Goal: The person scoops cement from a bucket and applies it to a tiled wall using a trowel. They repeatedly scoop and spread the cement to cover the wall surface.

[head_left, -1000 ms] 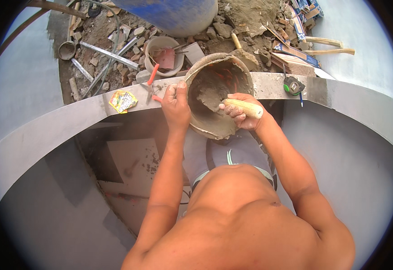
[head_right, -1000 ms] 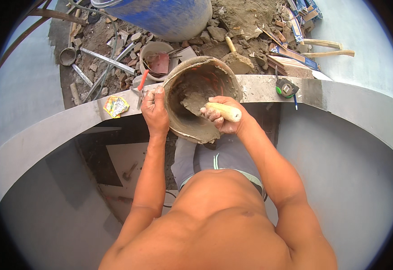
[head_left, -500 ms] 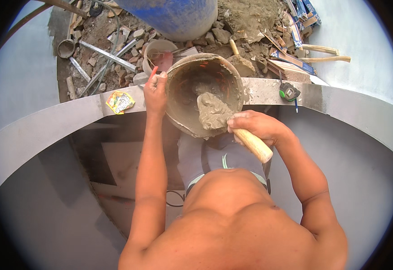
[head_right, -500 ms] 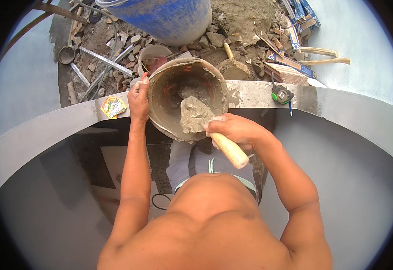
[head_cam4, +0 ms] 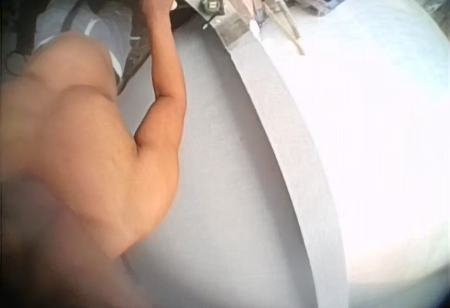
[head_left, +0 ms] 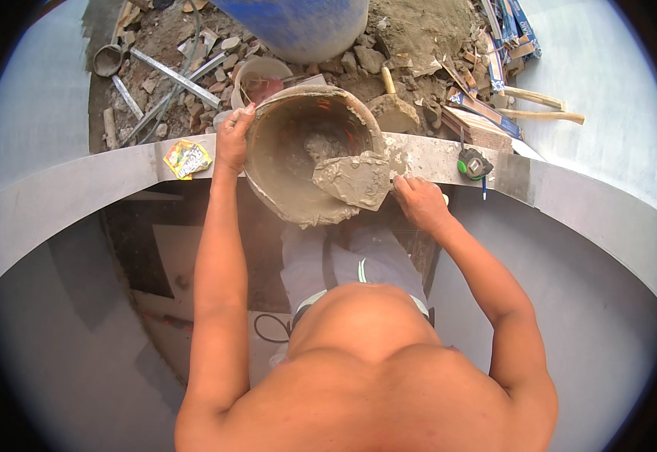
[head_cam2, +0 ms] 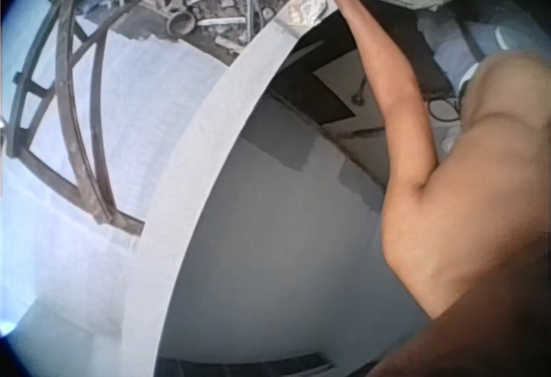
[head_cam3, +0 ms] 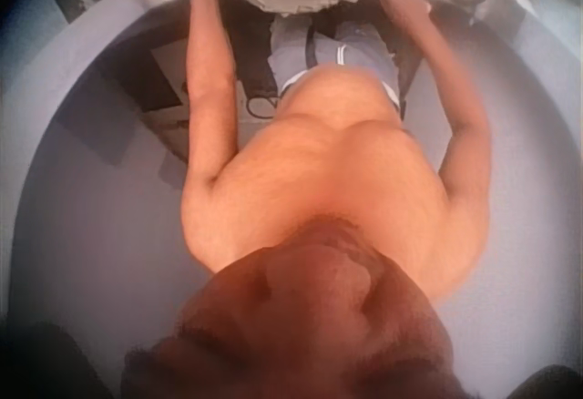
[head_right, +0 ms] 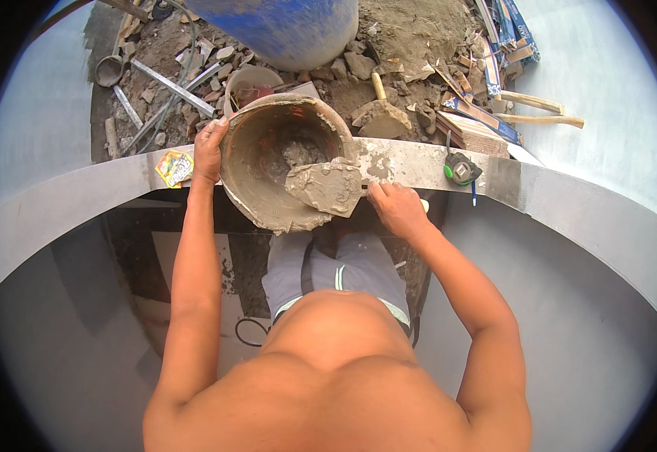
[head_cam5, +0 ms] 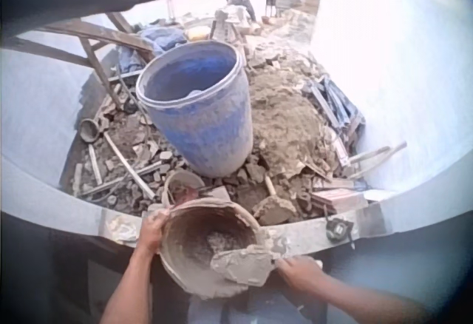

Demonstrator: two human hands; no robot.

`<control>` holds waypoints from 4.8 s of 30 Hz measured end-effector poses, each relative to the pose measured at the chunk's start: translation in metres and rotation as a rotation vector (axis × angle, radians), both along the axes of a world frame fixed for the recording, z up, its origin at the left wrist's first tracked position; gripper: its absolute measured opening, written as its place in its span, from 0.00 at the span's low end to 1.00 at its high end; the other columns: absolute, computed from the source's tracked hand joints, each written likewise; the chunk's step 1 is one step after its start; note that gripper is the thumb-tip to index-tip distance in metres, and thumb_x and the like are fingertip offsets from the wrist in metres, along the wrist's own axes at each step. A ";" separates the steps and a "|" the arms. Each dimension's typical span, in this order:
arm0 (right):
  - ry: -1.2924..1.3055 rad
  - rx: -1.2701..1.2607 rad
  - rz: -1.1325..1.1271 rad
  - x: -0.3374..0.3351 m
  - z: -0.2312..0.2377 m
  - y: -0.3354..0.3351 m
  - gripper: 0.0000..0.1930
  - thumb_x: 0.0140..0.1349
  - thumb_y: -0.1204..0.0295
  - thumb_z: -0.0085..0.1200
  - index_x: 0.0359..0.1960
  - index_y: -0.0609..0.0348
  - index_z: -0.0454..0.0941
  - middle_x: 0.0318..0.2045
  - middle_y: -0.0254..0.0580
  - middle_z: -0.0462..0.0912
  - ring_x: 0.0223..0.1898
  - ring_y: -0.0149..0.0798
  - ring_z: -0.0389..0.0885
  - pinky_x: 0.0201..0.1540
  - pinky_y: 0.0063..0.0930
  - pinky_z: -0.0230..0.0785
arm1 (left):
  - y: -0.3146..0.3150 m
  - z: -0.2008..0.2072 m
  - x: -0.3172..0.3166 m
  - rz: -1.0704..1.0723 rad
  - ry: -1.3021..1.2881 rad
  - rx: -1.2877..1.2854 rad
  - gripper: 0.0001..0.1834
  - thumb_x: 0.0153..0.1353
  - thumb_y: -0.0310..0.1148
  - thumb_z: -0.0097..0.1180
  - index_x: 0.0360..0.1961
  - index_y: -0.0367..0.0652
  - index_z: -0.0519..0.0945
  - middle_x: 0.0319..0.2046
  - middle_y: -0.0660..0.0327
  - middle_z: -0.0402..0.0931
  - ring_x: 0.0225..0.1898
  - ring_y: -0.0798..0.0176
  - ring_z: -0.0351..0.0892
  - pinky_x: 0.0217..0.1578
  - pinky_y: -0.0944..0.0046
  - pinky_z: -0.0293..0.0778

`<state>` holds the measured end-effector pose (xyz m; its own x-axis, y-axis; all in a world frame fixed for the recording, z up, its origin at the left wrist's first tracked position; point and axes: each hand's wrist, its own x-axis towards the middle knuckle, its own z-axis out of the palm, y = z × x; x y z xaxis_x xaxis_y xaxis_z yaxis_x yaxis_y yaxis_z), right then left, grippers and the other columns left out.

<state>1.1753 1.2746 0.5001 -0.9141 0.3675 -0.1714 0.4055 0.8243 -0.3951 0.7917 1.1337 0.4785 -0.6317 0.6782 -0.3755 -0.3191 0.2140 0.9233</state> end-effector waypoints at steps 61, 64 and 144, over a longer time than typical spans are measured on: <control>-0.505 -0.110 -0.091 -0.123 0.136 0.000 0.19 0.67 0.57 0.51 0.39 0.66 0.73 0.31 0.65 0.80 0.38 0.67 0.78 0.41 0.54 0.69 | -0.032 0.004 0.021 -0.219 -0.365 0.146 0.15 0.66 0.45 0.57 0.34 0.43 0.77 0.29 0.70 0.71 0.32 0.73 0.67 0.37 0.68 0.67; -0.411 -0.160 -0.122 -0.108 0.136 -0.015 0.19 0.66 0.59 0.52 0.40 0.67 0.73 0.31 0.65 0.80 0.37 0.67 0.78 0.39 0.51 0.69 | -0.041 0.019 0.054 -0.193 -0.397 0.232 0.14 0.65 0.41 0.58 0.41 0.42 0.78 0.34 0.67 0.77 0.36 0.75 0.73 0.38 0.71 0.71; -0.232 -0.076 -0.099 -0.891 -0.088 -0.813 0.24 0.66 0.54 0.50 0.46 0.66 0.75 0.35 0.70 0.80 0.43 0.71 0.78 0.41 0.54 0.72 | -1.226 0.093 -0.513 1.335 -0.081 -0.018 0.10 0.71 0.34 0.47 0.45 0.39 0.75 0.44 0.58 0.79 0.48 0.63 0.78 0.53 0.61 0.73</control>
<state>0.2840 0.4617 0.4121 -0.8074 0.4309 -0.4030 0.5694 0.7479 -0.3411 0.2786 -0.0924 0.5713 -0.7784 -0.4426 -0.4451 -0.3452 -0.2904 0.8925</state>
